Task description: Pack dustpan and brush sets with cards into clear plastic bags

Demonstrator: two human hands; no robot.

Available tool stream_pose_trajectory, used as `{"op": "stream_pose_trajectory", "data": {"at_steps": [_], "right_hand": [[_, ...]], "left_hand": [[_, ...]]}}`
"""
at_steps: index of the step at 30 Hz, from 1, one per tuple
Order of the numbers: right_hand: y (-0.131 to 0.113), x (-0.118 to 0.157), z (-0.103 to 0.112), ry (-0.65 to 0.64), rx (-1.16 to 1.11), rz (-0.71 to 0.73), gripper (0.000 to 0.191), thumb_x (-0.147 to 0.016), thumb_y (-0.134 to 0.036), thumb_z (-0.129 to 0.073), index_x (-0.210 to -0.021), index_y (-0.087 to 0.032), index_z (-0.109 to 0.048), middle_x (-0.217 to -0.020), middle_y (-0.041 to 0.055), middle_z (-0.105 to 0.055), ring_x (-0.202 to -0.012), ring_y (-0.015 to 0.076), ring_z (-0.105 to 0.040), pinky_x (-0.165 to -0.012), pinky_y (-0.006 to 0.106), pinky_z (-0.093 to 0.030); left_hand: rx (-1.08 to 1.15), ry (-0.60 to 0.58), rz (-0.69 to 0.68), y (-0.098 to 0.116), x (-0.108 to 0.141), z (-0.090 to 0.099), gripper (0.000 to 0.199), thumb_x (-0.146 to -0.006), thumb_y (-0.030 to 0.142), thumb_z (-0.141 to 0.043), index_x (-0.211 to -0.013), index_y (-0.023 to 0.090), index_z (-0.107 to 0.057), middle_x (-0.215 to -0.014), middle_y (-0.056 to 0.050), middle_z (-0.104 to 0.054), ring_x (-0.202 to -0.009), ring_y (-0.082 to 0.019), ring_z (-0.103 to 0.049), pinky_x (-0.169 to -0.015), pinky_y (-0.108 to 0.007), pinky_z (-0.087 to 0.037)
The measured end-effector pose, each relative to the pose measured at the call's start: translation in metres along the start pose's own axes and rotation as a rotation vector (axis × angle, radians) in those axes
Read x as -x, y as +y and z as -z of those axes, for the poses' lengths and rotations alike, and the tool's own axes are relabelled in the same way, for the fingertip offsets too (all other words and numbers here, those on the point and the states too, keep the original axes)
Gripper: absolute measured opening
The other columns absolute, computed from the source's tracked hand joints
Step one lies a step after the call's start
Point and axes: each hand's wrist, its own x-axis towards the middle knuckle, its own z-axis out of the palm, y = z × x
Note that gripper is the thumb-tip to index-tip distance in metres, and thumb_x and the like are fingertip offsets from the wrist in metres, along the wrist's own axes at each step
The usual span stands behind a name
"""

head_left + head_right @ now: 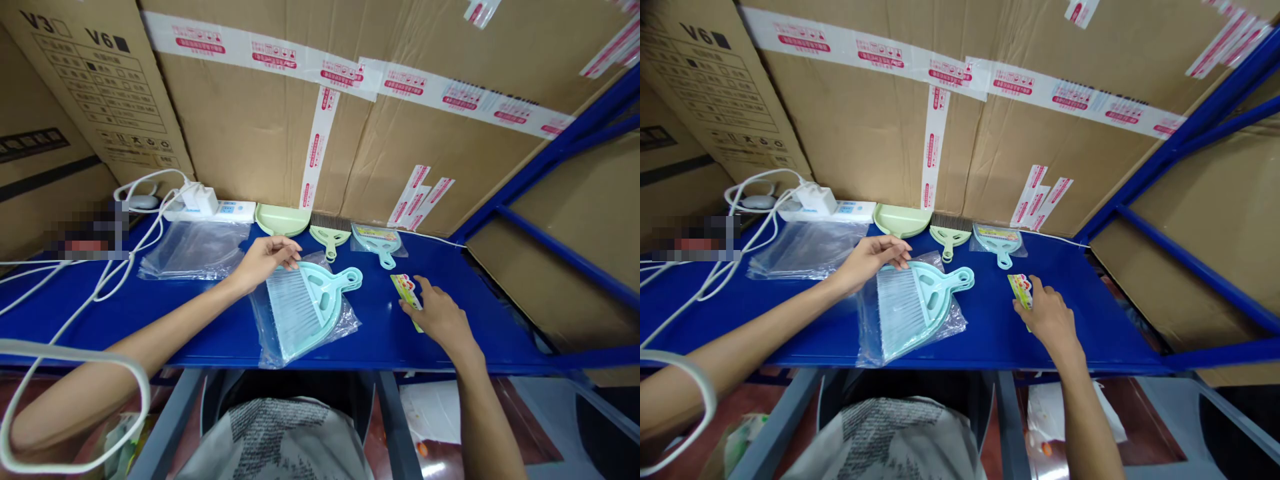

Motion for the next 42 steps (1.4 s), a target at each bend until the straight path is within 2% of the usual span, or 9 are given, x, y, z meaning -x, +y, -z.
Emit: {"op": "stream_pose_trajectory", "data": {"at_steps": [8, 25, 30, 32, 34, 36, 38, 40, 42], "right_hand": [[-0.002, -0.039, 0.006, -0.105, -0.01, 0.12, 0.055, -0.099, -0.042, -0.058, -0.153, -0.031, -0.056, -0.123, 0.0196, -0.062, -0.125, 0.042, -0.061, -0.09, 0.048, -0.051], [-0.015, -0.03, 0.003, -0.102, 0.009, 0.102, 0.047, -0.1, -0.043, -0.055, -0.144, -0.028, -0.058, -0.114, 0.0167, -0.056, -0.116, 0.0401, -0.062, -0.085, 0.043, -0.049], [-0.022, -0.02, 0.003, -0.088, 0.026, 0.09, 0.048, -0.1, -0.044, -0.055, -0.145, -0.027, -0.058, -0.12, 0.0188, -0.059, -0.118, 0.0418, -0.062, -0.087, 0.048, -0.051], [-0.024, -0.012, 0.01, -0.028, 0.049, 0.065, 0.053, -0.1, -0.046, -0.055, -0.148, -0.025, -0.056, -0.126, 0.0221, -0.059, -0.122, 0.0445, -0.06, -0.088, 0.052, -0.053], [-0.03, -0.003, 0.021, 0.147, 0.02, 0.079, 0.056, -0.101, -0.045, -0.055, -0.151, -0.021, -0.053, -0.133, 0.0249, -0.058, -0.127, 0.0457, -0.058, -0.088, 0.053, -0.055], [-0.041, 0.001, 0.036, 0.323, -0.088, 0.229, 0.052, -0.102, -0.041, -0.053, -0.149, -0.02, -0.054, -0.139, 0.0231, -0.059, -0.13, 0.0418, -0.058, -0.09, 0.051, -0.056], [-0.06, -0.005, 0.049, 0.331, -0.206, 0.502, 0.043, -0.102, -0.035, -0.051, -0.143, -0.022, -0.059, -0.138, 0.017, -0.064, -0.13, 0.0351, -0.06, -0.096, 0.047, -0.055], [-0.082, -0.022, 0.056, 0.179, -0.271, 0.743, 0.036, -0.102, -0.033, -0.051, -0.133, -0.022, -0.066, -0.13, 0.0128, -0.071, -0.122, 0.03, -0.065, -0.099, 0.043, -0.053], [-0.099, -0.044, 0.056, -0.046, -0.319, 0.845, 0.031, -0.102, -0.038, -0.053, -0.117, -0.019, -0.072, -0.107, 0.0097, -0.077, -0.097, 0.0254, -0.07, -0.087, 0.038, -0.053]], "left_hand": [[-0.022, 0.005, -0.019, -0.001, -0.001, 0.001, 0.041, -0.083, 0.053, -0.084, -0.092, 0.013, -0.076, -0.081, -0.009, -0.076, -0.066, -0.018, -0.071, -0.065, -0.031, -0.058], [-0.011, 0.002, -0.029, 0.0, -0.004, 0.004, 0.04, -0.082, 0.051, -0.084, -0.092, 0.014, -0.076, -0.084, -0.008, -0.076, -0.07, -0.019, -0.074, -0.066, -0.03, -0.059], [-0.012, 0.0, -0.039, -0.002, -0.004, 0.004, 0.042, -0.082, 0.053, -0.084, -0.093, 0.014, -0.075, -0.083, -0.008, -0.076, -0.07, -0.019, -0.075, -0.066, -0.031, -0.059], [-0.01, 0.005, -0.039, -0.001, -0.004, 0.004, 0.042, -0.082, 0.054, -0.084, -0.092, 0.014, -0.075, -0.083, -0.008, -0.077, -0.069, -0.019, -0.074, -0.065, -0.03, -0.059], [-0.012, 0.007, -0.037, 0.001, -0.005, 0.005, 0.042, -0.082, 0.053, -0.085, -0.092, 0.014, -0.075, -0.083, -0.008, -0.077, -0.069, -0.018, -0.074, -0.065, -0.03, -0.059], [-0.021, 0.009, -0.034, 0.003, -0.006, 0.007, 0.042, -0.081, 0.053, -0.085, -0.092, 0.014, -0.075, -0.083, -0.008, -0.077, -0.068, -0.018, -0.074, -0.064, -0.029, -0.058], [-0.032, 0.024, -0.039, 0.004, -0.008, 0.01, 0.042, -0.081, 0.052, -0.086, -0.093, 0.014, -0.075, -0.083, -0.007, -0.076, -0.067, -0.018, -0.074, -0.064, -0.029, -0.059], [-0.051, 0.048, -0.052, 0.005, -0.011, 0.014, 0.042, -0.081, 0.053, -0.085, -0.092, 0.014, -0.074, -0.082, -0.006, -0.075, -0.066, -0.017, -0.073, -0.063, -0.029, -0.059], [-0.084, 0.064, -0.061, 0.004, -0.014, 0.017, 0.041, -0.082, 0.052, -0.084, -0.092, 0.014, -0.074, -0.081, -0.006, -0.075, -0.064, -0.017, -0.072, -0.062, -0.029, -0.058]]}}
